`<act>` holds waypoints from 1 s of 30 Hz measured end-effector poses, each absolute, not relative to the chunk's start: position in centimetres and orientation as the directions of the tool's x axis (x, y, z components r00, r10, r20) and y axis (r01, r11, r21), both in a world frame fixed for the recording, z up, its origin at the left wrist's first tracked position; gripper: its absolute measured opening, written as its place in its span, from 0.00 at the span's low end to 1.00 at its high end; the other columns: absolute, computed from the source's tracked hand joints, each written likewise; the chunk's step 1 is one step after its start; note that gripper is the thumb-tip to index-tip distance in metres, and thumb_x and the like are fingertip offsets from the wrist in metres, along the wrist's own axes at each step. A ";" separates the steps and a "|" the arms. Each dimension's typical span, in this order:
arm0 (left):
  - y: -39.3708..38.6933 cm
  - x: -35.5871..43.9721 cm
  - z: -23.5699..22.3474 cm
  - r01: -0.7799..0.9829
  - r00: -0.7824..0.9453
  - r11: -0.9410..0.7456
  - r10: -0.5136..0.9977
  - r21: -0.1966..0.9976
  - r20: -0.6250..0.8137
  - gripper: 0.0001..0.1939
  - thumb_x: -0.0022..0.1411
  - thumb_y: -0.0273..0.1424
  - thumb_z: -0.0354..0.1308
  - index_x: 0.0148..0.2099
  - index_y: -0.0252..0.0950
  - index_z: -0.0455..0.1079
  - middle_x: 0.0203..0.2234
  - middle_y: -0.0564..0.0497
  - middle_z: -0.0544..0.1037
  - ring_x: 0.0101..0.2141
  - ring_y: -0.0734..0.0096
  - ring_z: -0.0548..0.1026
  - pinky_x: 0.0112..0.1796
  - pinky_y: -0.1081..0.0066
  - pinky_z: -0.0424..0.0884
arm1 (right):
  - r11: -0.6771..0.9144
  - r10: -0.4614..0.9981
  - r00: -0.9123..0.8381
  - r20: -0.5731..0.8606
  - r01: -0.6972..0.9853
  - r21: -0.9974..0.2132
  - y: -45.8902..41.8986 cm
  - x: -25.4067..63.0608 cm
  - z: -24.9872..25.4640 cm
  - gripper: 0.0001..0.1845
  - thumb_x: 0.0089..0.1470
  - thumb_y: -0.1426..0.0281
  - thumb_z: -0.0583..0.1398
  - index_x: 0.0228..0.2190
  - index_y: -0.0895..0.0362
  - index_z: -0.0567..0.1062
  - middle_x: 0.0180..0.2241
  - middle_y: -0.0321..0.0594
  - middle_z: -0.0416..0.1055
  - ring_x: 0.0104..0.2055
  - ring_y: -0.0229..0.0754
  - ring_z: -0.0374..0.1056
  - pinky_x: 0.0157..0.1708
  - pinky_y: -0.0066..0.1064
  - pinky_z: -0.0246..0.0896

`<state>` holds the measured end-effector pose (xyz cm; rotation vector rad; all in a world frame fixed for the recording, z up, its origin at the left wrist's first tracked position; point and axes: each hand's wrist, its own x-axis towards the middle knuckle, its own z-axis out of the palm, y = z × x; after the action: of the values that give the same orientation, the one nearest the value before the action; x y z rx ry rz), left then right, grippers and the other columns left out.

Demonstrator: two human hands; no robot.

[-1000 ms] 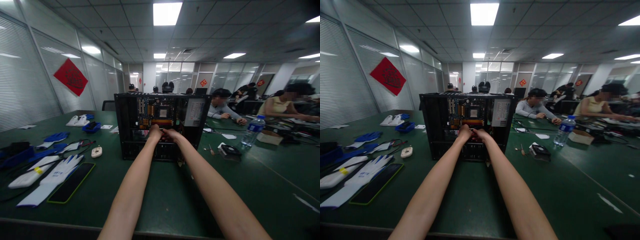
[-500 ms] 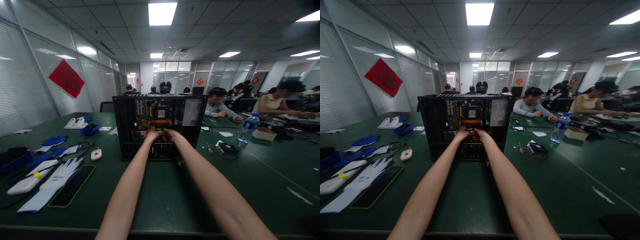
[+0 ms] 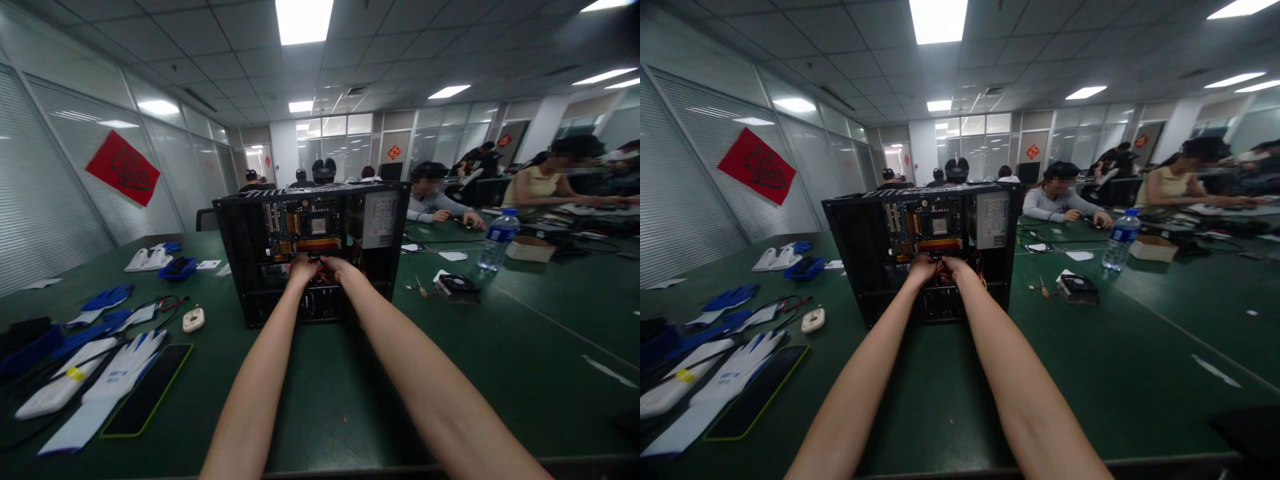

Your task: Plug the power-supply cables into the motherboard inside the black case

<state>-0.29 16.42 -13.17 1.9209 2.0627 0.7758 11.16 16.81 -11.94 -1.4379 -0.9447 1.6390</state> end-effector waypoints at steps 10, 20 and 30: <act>16.5 -0.3 -13.2 0.865 -0.124 0.002 0.970 0.501 0.209 0.14 0.62 0.35 0.58 0.41 0.34 0.81 0.39 0.39 0.83 0.39 0.59 0.81 0.34 0.72 0.70 | -0.465 0.883 -0.097 -0.459 -0.056 -0.883 17.3 10.8 -12.1 0.15 0.68 0.62 0.55 0.35 0.61 0.72 0.21 0.30 0.66 0.16 0.29 0.60 0.16 0.21 0.59; 16.2 -0.2 -13.0 0.862 -0.131 0.013 0.971 0.507 0.199 0.15 0.62 0.38 0.58 0.42 0.34 0.80 0.41 0.38 0.83 0.41 0.56 0.81 0.36 0.70 0.71 | -0.456 0.890 -0.059 -0.452 -0.072 -0.887 17.0 10.2 -11.8 0.13 0.66 0.63 0.58 0.44 0.61 0.73 0.35 0.37 0.72 0.28 0.33 0.69 0.26 0.26 0.68; 15.9 -0.2 -13.1 0.852 -0.115 -0.027 0.964 0.523 0.238 0.15 0.63 0.38 0.57 0.43 0.35 0.80 0.40 0.39 0.83 0.43 0.58 0.80 0.38 0.71 0.72 | -0.415 0.909 0.002 -0.417 -0.080 -0.906 17.3 9.3 -12.0 0.18 0.64 0.63 0.60 0.51 0.59 0.71 0.49 0.45 0.71 0.45 0.44 0.72 0.43 0.41 0.72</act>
<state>-0.21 15.88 -13.05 1.9457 2.0428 0.8412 9.33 17.32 -12.00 -1.4636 -0.9014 1.5372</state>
